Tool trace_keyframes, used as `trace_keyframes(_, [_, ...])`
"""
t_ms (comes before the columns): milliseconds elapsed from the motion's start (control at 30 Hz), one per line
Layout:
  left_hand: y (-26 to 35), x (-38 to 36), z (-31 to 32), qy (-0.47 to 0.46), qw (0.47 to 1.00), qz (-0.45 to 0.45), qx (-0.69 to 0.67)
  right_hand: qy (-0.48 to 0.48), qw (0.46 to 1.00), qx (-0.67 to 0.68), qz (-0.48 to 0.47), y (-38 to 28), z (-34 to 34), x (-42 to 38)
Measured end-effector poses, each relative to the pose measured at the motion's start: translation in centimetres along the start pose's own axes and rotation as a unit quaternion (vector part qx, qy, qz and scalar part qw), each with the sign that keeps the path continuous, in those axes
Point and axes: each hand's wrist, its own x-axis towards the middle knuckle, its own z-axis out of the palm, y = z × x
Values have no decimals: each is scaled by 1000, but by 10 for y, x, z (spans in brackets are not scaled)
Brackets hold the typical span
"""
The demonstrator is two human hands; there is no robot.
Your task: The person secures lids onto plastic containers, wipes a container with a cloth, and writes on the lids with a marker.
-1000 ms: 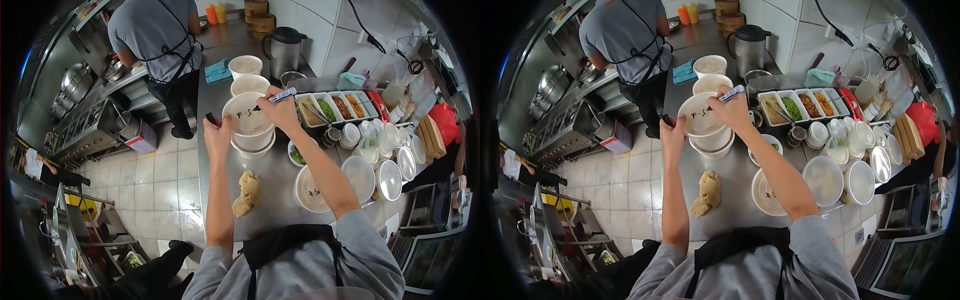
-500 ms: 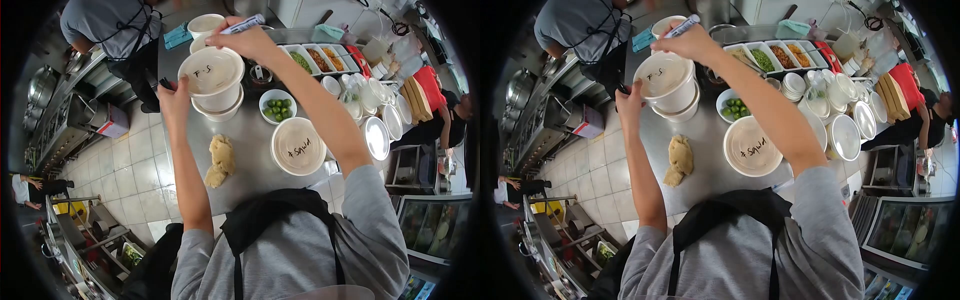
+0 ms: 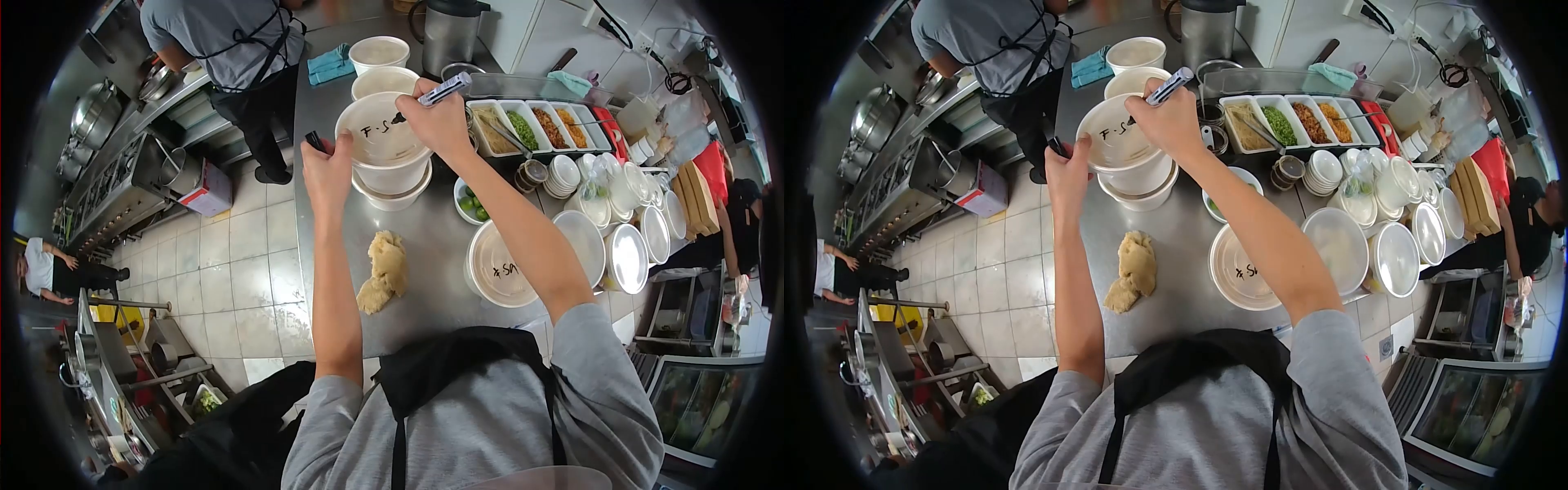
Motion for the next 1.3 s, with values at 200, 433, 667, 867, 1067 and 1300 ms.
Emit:
trace_keyframes(200, [2,-2,0,-9,1000,-12,-3,-17,996,-80,-48,0,-1,-1])
trace_keyframes(433, [2,0,0,3,1000,0,7,1,998,-68,-11,-2,-7,2])
trace_keyframes(667, [2,0,2,-4,1000,0,-1,-19,994,-108,-29,-3,-11,1])
trace_keyframes(867, [4,-2,1,-4,1000,-2,-1,14,996,-90,-19,0,-13,2])
trace_keyframes(1067, [2,0,1,-5,1000,-3,-15,40,995,-88,-28,-1,-13,-1])
trace_keyframes(1300, [2,0,2,0,1000,-2,-16,67,993,-90,-27,3,-13,-1])
